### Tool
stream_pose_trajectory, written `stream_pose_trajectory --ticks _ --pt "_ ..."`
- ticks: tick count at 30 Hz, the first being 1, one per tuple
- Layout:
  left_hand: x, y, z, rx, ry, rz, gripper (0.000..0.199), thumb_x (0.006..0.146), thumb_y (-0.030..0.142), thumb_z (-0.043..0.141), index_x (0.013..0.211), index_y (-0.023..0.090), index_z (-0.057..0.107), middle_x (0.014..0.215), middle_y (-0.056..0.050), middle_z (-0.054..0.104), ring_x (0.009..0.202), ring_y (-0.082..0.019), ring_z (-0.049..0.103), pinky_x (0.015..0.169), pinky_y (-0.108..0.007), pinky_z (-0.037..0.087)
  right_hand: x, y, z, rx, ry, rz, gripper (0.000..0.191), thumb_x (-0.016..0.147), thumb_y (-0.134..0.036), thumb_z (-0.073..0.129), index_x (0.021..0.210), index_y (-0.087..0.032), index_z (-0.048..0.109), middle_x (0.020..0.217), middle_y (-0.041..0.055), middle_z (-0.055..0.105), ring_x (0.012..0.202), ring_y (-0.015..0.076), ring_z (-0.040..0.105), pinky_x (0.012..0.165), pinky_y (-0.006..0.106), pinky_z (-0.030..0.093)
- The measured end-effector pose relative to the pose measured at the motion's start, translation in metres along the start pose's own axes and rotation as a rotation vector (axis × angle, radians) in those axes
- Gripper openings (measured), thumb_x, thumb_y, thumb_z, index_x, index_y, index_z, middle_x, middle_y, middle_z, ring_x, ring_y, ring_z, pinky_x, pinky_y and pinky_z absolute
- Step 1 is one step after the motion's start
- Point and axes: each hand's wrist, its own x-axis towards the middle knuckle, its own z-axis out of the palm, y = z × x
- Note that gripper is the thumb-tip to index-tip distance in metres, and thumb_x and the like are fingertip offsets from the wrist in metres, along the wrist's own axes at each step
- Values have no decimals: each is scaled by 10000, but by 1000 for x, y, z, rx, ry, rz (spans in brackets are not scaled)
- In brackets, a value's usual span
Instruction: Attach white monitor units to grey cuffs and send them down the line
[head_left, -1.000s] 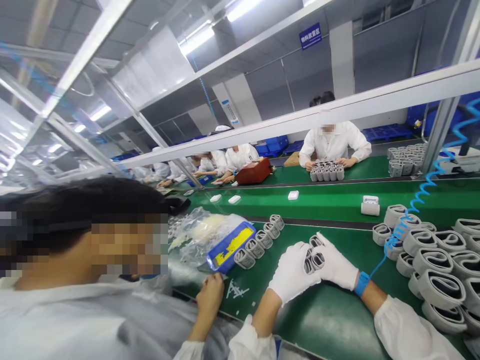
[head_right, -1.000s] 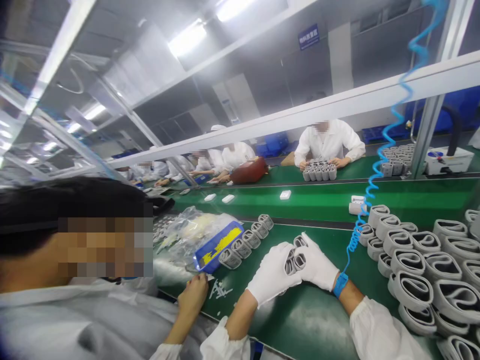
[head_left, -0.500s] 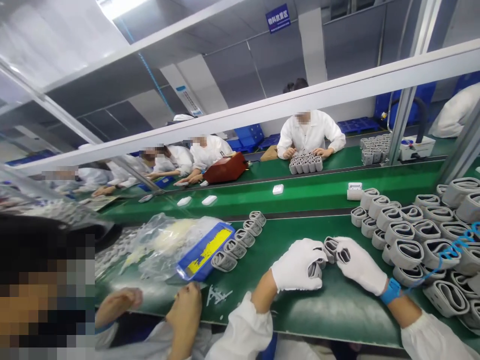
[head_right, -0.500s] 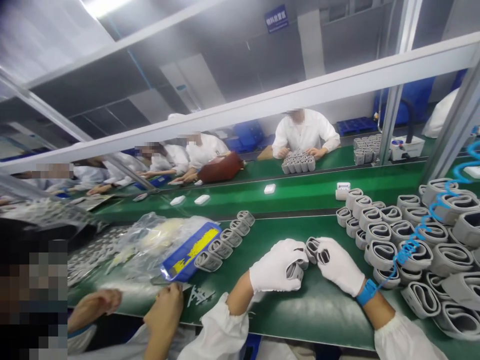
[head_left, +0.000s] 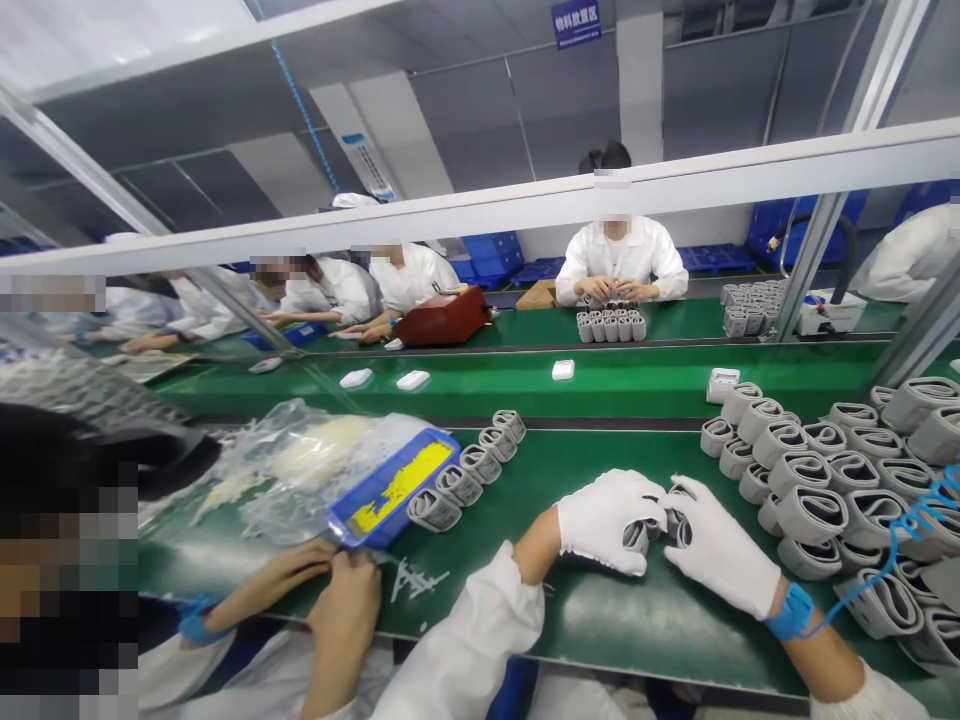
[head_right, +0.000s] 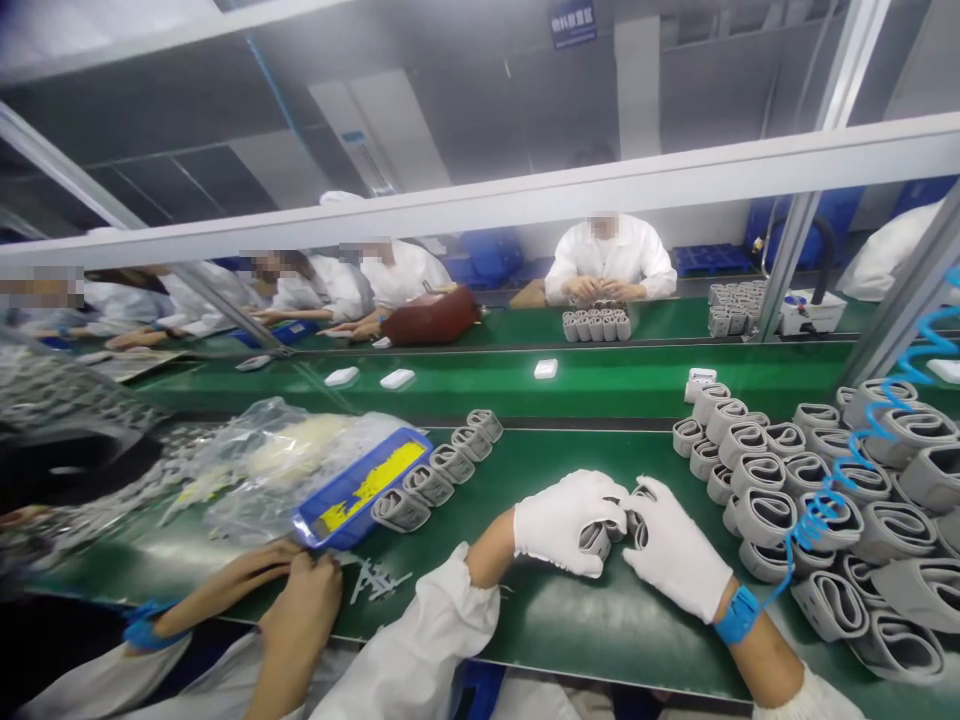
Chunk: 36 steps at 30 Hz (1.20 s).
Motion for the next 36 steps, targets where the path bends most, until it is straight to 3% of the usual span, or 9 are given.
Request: stream_pose_trajectory --ticks 6,10,15,23,28,31,33,36 --pt "9 4 17 41 70 57 429 652 378 858 1068 304 789 1223 -90 714 1124 -367 638 1019 -438 464 26 1 31 -145 120 50 168 827 -310 678 948 -289 793 1216 128 729 1254 353 624 1153 548 501" --pt "6 5 19 97 116 42 332 703 355 826 1022 279 774 1140 -76 710 1030 -323 647 967 -412 469 30 3 48 -317 262 66 83 846 -232 633 815 -272 699 1164 145 703 1198 347 631 1081 521 540" --pt "0 -1 9 173 137 42 317 729 371 833 1018 267 756 1168 -65 707 1032 -301 650 927 -383 476 34 4 57 -367 328 50 120 794 -176 642 829 -276 699 1137 127 698 1195 328 629 1077 475 540" --pt "-6 -7 -4 270 149 -20 290 769 370 809 1022 265 713 1174 -44 698 1026 -274 649 896 -375 486 53 3 75 -423 354 4 129 839 -154 619 804 -239 710 1064 104 714 1180 284 619 1069 410 510" --pt "-22 -24 -12 265 183 -60 221 753 310 818 943 265 714 1136 -9 714 1013 -251 663 888 -365 497 74 18 66 -437 496 69 131 876 -224 606 766 -235 678 1050 121 692 1145 296 618 1051 434 507" --pt "-36 -45 -12 232 278 -158 309 745 326 839 1040 287 752 1381 -22 684 1229 -311 642 1041 -427 504 93 35 53 -433 516 54 127 870 -296 633 858 -208 723 1180 158 675 1192 316 618 1121 481 482" --pt "-41 -60 -10 204 376 -249 460 746 345 847 1193 290 754 1544 -50 600 1385 -355 569 1160 -495 468 106 46 49 -413 467 32 252 877 -345 649 1015 -172 769 1360 201 634 1287 335 598 1183 508 445" --pt "-44 -78 -6 143 529 -340 560 755 318 833 1303 257 733 1581 -85 573 1452 -358 528 1238 -533 431 122 58 47 -386 439 93 467 875 -412 680 1237 -128 761 1530 241 549 1407 373 540 1231 539 403"
